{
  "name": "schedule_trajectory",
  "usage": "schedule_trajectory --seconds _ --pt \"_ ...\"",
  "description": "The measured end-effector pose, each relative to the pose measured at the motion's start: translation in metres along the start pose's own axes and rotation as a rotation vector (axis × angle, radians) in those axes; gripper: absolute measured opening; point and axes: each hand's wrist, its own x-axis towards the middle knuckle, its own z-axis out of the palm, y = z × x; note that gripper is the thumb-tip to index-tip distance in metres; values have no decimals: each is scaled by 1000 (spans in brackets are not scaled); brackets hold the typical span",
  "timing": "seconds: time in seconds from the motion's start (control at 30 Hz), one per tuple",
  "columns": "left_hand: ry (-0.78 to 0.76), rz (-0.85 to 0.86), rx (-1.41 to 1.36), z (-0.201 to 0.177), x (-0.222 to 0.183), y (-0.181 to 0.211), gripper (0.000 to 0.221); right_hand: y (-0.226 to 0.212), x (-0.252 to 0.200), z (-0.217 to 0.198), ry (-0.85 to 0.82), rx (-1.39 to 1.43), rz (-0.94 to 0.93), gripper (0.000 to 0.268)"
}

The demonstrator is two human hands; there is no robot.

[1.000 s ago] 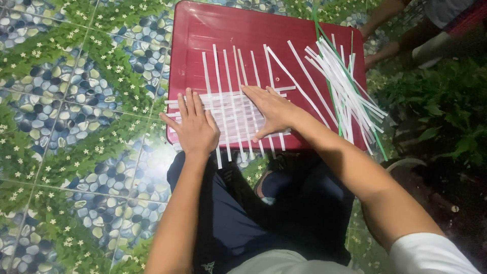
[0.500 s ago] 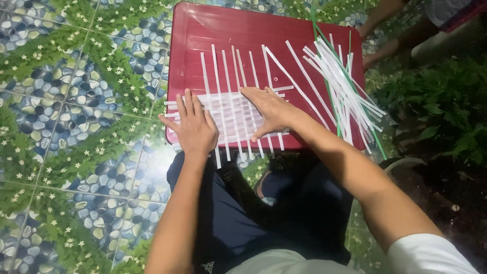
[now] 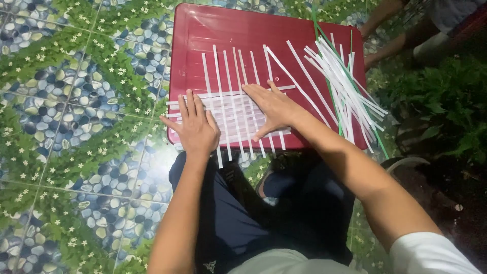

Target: The person is weaving white plastic strips together to create a flat mat or sheet on a red plastic tray.

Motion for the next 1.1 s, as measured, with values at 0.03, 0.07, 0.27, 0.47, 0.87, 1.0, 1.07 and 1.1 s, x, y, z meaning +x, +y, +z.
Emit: schedule_trajectory --seconds 0.03,0.07,0.27,0.47,0.87,1.0,1.07,1.1 --pt "-1 0 0 0 0 0 48 1 0 1 -1 1 0 126" --pt "9 3 0 0 0 0 47 2 0 2 1 2 -3 127" --pt "37 18 2 3 0 -1 46 3 0 4 13 4 -11 128" --pt "60 24 17 2 0 -3 46 1 -1 2 -4 20 7 126" --pt "172 59 14 7 -2 -1 45 43 -22 -3 361 132 -8 94" --pt "220 78 19 8 -2 -4 44 111 -33 21 581 -18 235 57" --pt "217 79 9 8 -2 -2 45 136 -34 33 574 -42 310 49" --pt "221 74 5 7 -1 -3 46 149 -32 37 570 -65 375 41"
